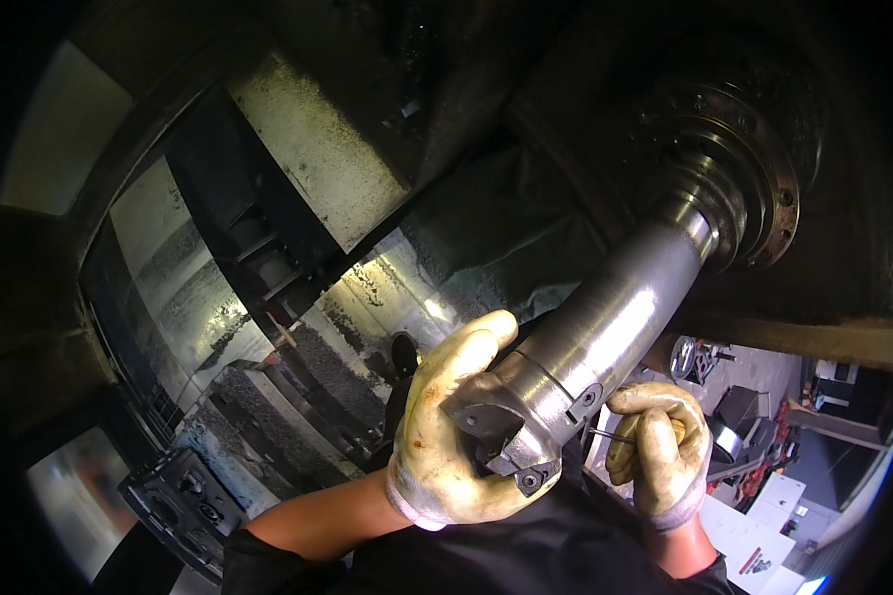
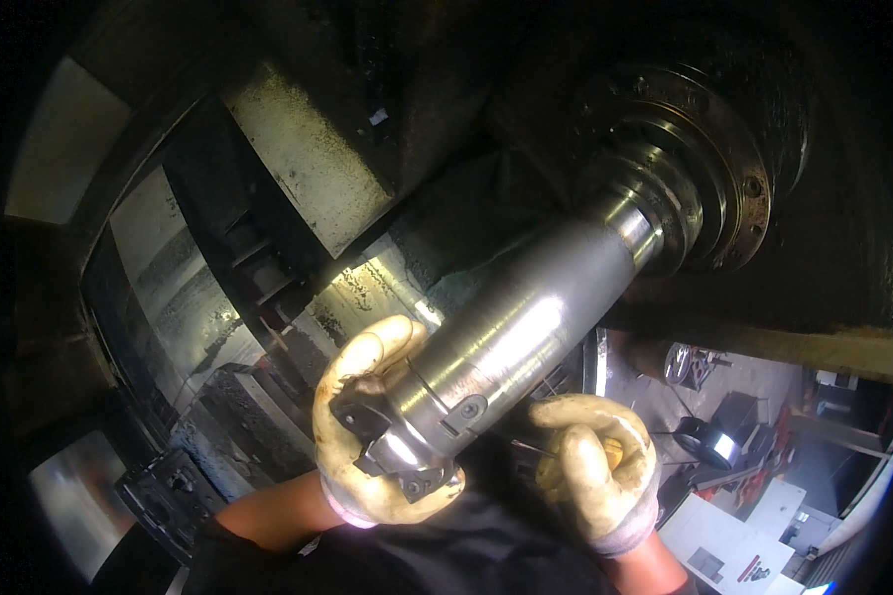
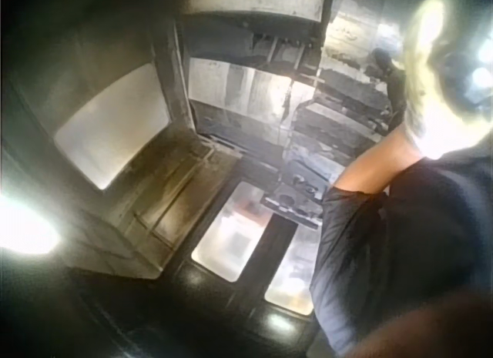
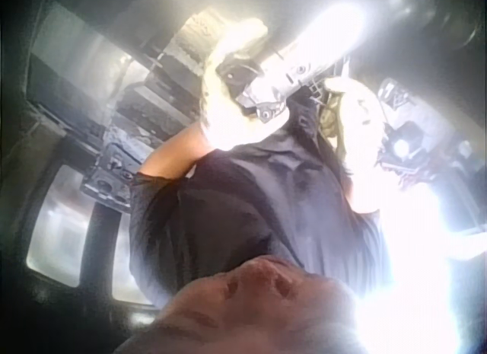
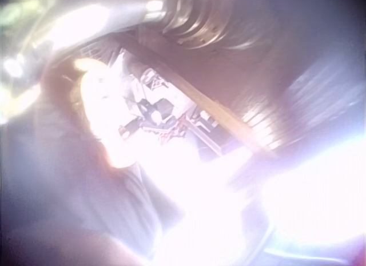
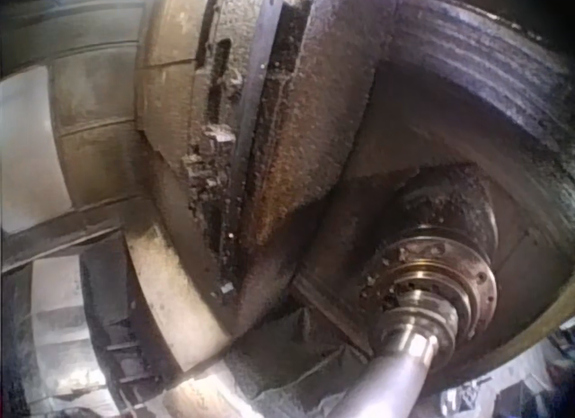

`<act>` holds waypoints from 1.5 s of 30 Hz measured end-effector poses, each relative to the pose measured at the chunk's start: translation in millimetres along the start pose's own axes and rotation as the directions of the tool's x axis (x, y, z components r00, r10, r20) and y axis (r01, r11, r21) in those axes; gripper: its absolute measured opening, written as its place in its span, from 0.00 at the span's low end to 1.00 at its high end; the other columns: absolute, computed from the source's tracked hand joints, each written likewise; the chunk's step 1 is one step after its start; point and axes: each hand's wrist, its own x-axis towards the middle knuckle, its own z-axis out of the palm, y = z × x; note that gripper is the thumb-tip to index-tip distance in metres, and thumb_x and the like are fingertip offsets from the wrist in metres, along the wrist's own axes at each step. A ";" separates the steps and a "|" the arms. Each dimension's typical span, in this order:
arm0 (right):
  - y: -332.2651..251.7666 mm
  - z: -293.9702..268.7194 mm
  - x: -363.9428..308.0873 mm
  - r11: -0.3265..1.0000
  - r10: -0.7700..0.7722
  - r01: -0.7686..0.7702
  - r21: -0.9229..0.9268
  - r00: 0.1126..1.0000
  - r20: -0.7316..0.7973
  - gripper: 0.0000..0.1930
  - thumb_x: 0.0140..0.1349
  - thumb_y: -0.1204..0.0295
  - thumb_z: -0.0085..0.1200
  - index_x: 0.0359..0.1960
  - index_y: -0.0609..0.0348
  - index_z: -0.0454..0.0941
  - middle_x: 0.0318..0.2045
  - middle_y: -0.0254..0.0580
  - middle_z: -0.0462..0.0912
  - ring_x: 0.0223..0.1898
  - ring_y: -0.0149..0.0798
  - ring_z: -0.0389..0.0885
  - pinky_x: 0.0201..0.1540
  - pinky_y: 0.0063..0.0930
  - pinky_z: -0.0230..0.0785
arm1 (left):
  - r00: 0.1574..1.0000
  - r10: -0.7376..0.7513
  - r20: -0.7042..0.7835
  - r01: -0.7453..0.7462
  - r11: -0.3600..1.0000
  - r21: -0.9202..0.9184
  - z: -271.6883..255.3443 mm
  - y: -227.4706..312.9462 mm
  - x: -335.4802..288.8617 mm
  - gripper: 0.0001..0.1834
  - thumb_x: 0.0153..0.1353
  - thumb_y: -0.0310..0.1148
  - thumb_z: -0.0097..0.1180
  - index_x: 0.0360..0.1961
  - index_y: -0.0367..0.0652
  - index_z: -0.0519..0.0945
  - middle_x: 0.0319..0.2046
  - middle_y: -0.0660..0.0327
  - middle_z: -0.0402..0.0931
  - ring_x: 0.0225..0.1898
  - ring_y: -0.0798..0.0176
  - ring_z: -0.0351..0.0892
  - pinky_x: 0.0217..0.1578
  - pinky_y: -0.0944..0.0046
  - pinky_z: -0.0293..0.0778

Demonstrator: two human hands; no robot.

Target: The person uses a hex key to loosen screws on a large milling tool head, removes several metal cutting bits, and replaces them with new ones by hand.

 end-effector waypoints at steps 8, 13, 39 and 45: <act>-34.7 3.2 -17.0 0.995 -0.042 0.044 -0.088 0.999 0.021 0.19 0.77 0.58 0.57 0.43 0.67 0.83 0.29 0.47 0.88 0.22 0.33 0.84 0.28 0.25 0.77 | 0.959 0.283 -0.023 -0.282 0.959 0.005 -4.1 -14.7 17.8 0.50 0.56 0.46 0.75 0.71 0.26 0.67 0.64 0.33 0.74 0.63 0.35 0.80 0.65 0.42 0.75; -57.0 21.5 -26.8 0.966 -0.095 0.113 -0.234 0.992 0.087 0.21 0.77 0.56 0.55 0.42 0.67 0.82 0.27 0.47 0.87 0.20 0.32 0.82 0.25 0.24 0.73 | 0.892 0.447 0.071 -0.453 0.884 0.114 -17.8 -8.7 42.1 0.42 0.57 0.44 0.72 0.69 0.32 0.72 0.61 0.36 0.77 0.56 0.34 0.84 0.59 0.40 0.81; -41.8 66.9 -51.1 0.911 -0.092 0.071 -0.406 0.995 -0.032 0.23 0.83 0.59 0.38 0.51 0.69 0.79 0.19 0.40 0.82 0.18 0.31 0.79 0.28 0.25 0.72 | 0.773 -0.319 0.549 0.600 0.649 -0.468 -33.2 5.0 -11.5 0.08 0.75 0.24 0.57 0.50 0.32 0.84 0.42 0.57 0.88 0.44 0.68 0.86 0.49 0.67 0.81; -47.0 83.5 -48.4 0.927 -0.023 -0.034 -0.373 0.989 -0.147 0.22 0.82 0.57 0.42 0.51 0.67 0.78 0.18 0.40 0.81 0.18 0.30 0.77 0.28 0.24 0.70 | 0.744 -0.335 0.578 0.656 0.529 -0.538 -21.5 2.6 -13.2 0.09 0.75 0.28 0.58 0.47 0.33 0.85 0.37 0.59 0.87 0.40 0.68 0.85 0.44 0.67 0.80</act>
